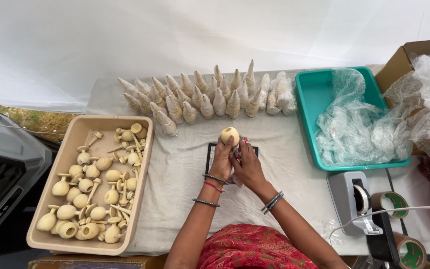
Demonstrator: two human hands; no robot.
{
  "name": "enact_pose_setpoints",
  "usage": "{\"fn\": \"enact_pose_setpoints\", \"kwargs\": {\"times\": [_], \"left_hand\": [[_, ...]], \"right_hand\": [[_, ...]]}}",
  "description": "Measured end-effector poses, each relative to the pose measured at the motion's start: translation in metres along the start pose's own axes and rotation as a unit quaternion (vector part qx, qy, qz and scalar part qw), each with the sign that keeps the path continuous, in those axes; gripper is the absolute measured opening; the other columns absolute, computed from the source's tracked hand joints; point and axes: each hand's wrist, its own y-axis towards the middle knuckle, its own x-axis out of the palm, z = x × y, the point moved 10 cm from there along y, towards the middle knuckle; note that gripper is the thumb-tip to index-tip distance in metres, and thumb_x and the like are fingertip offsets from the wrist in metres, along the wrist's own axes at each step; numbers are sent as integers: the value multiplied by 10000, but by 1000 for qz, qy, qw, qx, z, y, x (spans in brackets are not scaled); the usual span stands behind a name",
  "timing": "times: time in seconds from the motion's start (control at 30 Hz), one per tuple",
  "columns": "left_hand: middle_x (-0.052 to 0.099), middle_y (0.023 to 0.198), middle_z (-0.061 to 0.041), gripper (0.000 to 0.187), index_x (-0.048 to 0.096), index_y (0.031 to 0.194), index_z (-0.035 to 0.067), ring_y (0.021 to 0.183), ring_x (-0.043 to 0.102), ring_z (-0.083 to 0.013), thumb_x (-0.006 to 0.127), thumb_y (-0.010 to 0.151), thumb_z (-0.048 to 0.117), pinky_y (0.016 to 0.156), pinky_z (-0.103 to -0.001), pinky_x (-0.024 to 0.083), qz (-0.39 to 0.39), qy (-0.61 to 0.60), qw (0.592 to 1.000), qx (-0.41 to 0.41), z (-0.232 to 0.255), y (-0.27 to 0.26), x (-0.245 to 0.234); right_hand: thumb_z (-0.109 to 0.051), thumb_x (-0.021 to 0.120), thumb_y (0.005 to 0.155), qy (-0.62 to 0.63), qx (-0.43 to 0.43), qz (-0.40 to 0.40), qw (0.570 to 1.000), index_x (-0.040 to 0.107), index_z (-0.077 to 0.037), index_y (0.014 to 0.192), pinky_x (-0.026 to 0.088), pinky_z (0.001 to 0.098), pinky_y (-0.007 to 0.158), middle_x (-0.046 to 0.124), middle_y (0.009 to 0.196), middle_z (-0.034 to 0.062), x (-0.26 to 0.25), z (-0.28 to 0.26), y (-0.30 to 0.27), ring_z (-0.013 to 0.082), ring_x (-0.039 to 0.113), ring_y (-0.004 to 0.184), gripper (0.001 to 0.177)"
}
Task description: Cleaning wooden handicrafts with a cloth and then wrapping them in plastic for packaging.
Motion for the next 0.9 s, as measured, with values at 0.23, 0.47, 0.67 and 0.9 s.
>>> {"fn": "enact_pose_setpoints", "kwargs": {"times": [0.23, 0.47, 0.67, 0.9], "left_hand": [[556, 1271, -8, 659, 522, 1498, 192, 1191, 515, -133, 789, 912, 337, 1065, -295, 430, -132, 51, 988, -64, 8, -29, 32], [674, 1093, -14, 558, 704, 1174, 47, 999, 667, -129, 880, 800, 422, 917, -312, 560, 139, 587, 791, 104, 47, -26, 6], [695, 1109, -10, 625, 629, 1336, 117, 991, 662, -65, 884, 790, 284, 868, -237, 568, -136, 252, 957, -42, 7, -21, 26], [733, 1063, -74, 479, 735, 1205, 17, 916, 653, -123, 880, 856, 312, 795, -280, 555, 11, 482, 873, 74, 25, -9, 3]], "right_hand": [[-174, 696, 943, 428, 234, -245, 838, 624, -15, 1326, 543, 364, 869, 708, 1107, 171, 43, 36, -12, 297, 730, 987, 421], [-155, 767, 802, -100, 122, -78, 984, 642, -17, 1225, 535, 438, 674, 662, 1024, 180, -2, 16, -4, 362, 665, 855, 462], [-156, 749, 882, 403, 266, -176, 858, 706, -27, 1159, 573, 378, 818, 725, 1035, 161, 42, 61, -27, 371, 729, 908, 308], [-155, 801, 811, -22, 142, -44, 989, 694, -32, 1167, 545, 384, 701, 711, 991, 161, -5, 52, 2, 246, 684, 786, 392]]}}
